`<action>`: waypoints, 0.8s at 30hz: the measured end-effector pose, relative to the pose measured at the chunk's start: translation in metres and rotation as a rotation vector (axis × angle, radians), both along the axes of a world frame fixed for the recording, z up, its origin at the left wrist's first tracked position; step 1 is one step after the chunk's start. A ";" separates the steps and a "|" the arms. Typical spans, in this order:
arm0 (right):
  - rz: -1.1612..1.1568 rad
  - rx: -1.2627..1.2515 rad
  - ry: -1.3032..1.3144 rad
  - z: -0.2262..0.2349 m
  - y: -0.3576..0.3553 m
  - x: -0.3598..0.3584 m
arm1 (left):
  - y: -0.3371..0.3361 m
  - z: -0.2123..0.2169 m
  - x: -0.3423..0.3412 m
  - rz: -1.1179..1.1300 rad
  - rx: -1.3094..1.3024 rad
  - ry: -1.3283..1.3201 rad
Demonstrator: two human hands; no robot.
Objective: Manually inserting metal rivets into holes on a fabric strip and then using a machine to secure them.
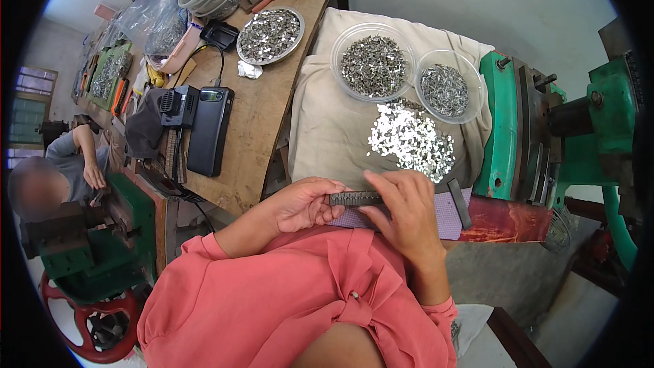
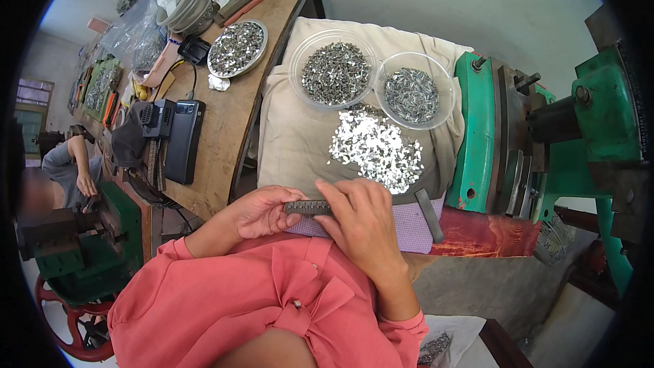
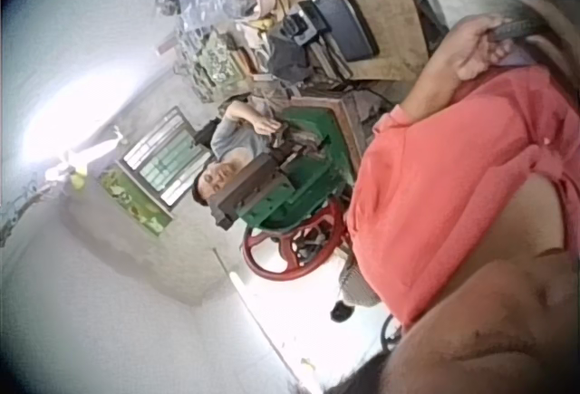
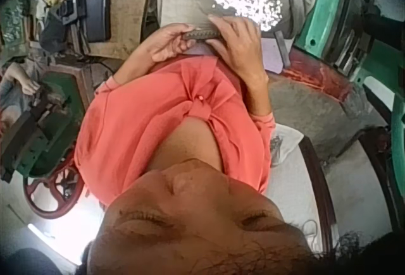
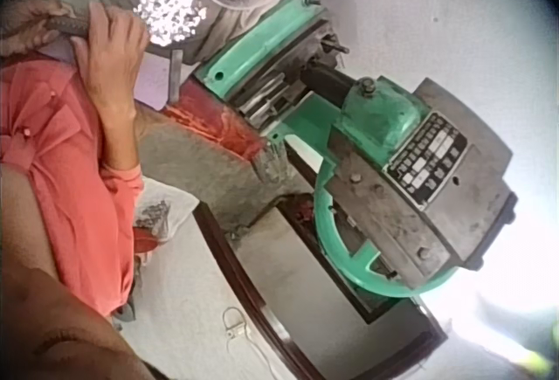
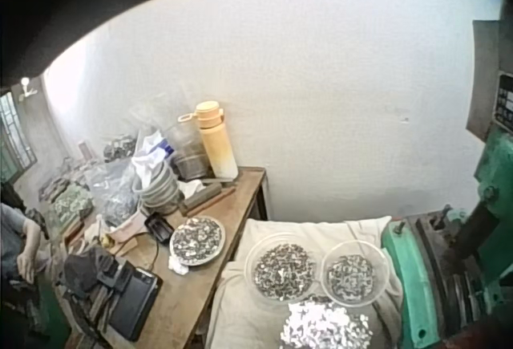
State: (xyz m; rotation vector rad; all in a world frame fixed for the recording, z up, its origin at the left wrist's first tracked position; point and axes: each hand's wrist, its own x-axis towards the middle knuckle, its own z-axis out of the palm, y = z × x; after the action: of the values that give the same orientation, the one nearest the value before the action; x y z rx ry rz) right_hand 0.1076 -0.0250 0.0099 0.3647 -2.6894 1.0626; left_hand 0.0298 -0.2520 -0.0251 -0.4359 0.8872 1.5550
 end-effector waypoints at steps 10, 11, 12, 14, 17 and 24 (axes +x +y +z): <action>-0.330 -0.003 0.113 -0.014 0.036 0.026 | -0.005 0.002 -0.012 0.127 0.099 -0.006; -0.389 -0.020 0.112 -0.017 0.039 0.030 | -0.006 0.001 -0.014 0.133 0.142 -0.006; -0.426 -0.005 0.118 -0.019 0.042 0.033 | -0.005 0.003 -0.016 0.134 0.142 -0.003; -0.475 0.002 0.129 -0.027 0.047 0.040 | 0.000 0.015 -0.019 0.180 0.055 0.030; -0.548 0.012 0.143 -0.031 0.048 0.047 | 0.000 0.019 -0.024 0.180 0.084 0.029; -0.599 -0.002 0.171 -0.040 0.048 0.047 | 0.000 0.018 -0.027 0.241 0.097 0.051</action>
State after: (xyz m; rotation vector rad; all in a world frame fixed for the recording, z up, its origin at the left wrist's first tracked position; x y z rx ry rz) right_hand 0.1548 0.0234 -0.0303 -0.3233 -2.3973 0.8040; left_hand 0.0027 -0.2522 -0.0073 -0.4482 0.8166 1.8289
